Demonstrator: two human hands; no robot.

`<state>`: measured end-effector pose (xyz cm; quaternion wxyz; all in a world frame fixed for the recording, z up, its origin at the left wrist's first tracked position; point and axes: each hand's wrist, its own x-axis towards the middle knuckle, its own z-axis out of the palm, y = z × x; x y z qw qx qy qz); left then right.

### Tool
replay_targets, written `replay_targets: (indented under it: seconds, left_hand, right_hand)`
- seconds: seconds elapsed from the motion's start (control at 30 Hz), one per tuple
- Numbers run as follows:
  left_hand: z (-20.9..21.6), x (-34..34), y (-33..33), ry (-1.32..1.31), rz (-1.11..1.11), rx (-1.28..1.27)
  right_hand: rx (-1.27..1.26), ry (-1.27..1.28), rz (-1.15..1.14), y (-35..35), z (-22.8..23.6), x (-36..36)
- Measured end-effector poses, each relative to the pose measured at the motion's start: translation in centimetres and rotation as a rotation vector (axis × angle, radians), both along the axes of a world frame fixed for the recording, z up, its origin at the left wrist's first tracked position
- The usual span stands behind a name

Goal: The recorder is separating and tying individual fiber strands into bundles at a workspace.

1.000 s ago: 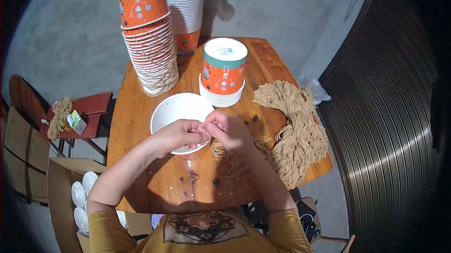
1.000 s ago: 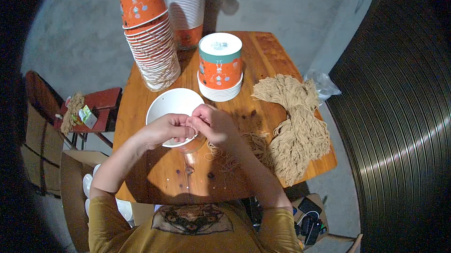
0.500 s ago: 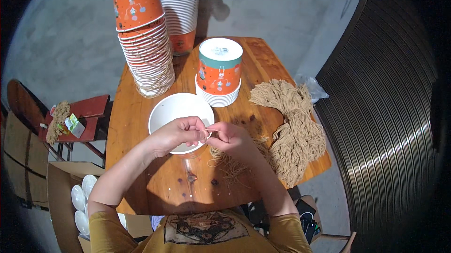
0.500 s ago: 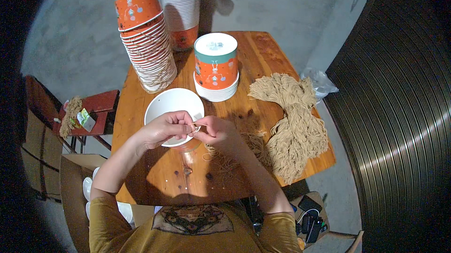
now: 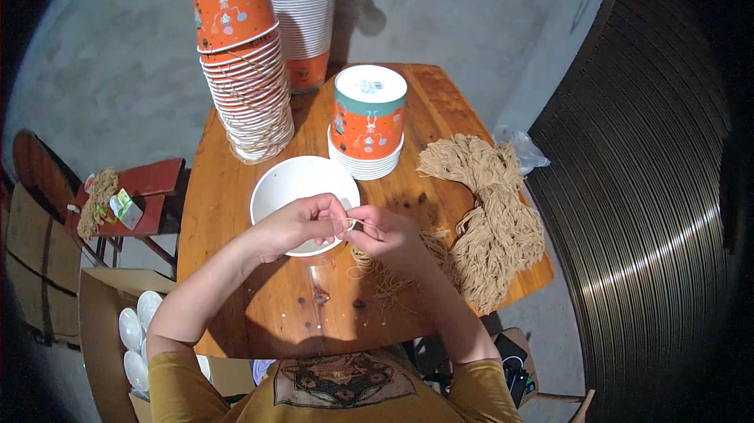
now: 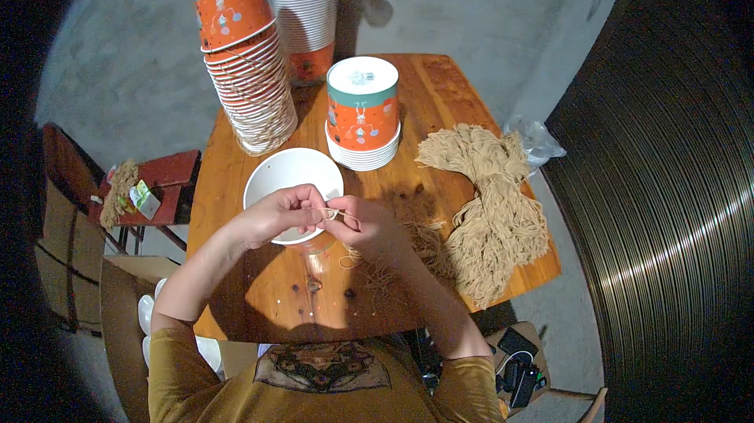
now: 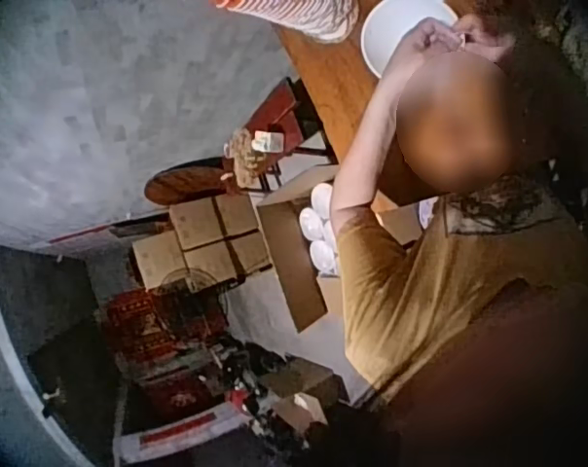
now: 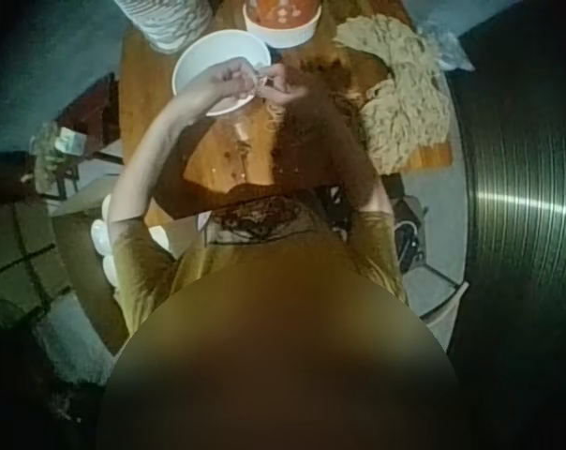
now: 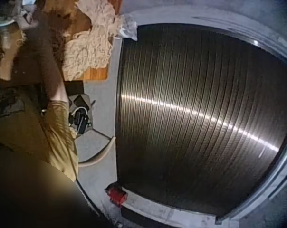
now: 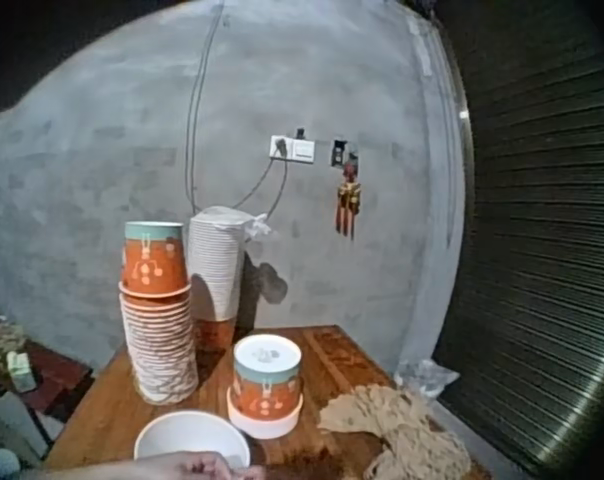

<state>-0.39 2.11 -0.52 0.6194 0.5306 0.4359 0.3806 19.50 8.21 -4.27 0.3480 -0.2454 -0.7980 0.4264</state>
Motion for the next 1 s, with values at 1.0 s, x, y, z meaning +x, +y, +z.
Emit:
replay_targets:
  seconds: [1.0]
  left_hand:
    - [-0.4, 0.2, 0.1, 0.111, 0.071, 0.018]
  right_hand:
    - [-0.097, -0.083, -0.092, -0.7, 0.5, 0.5]
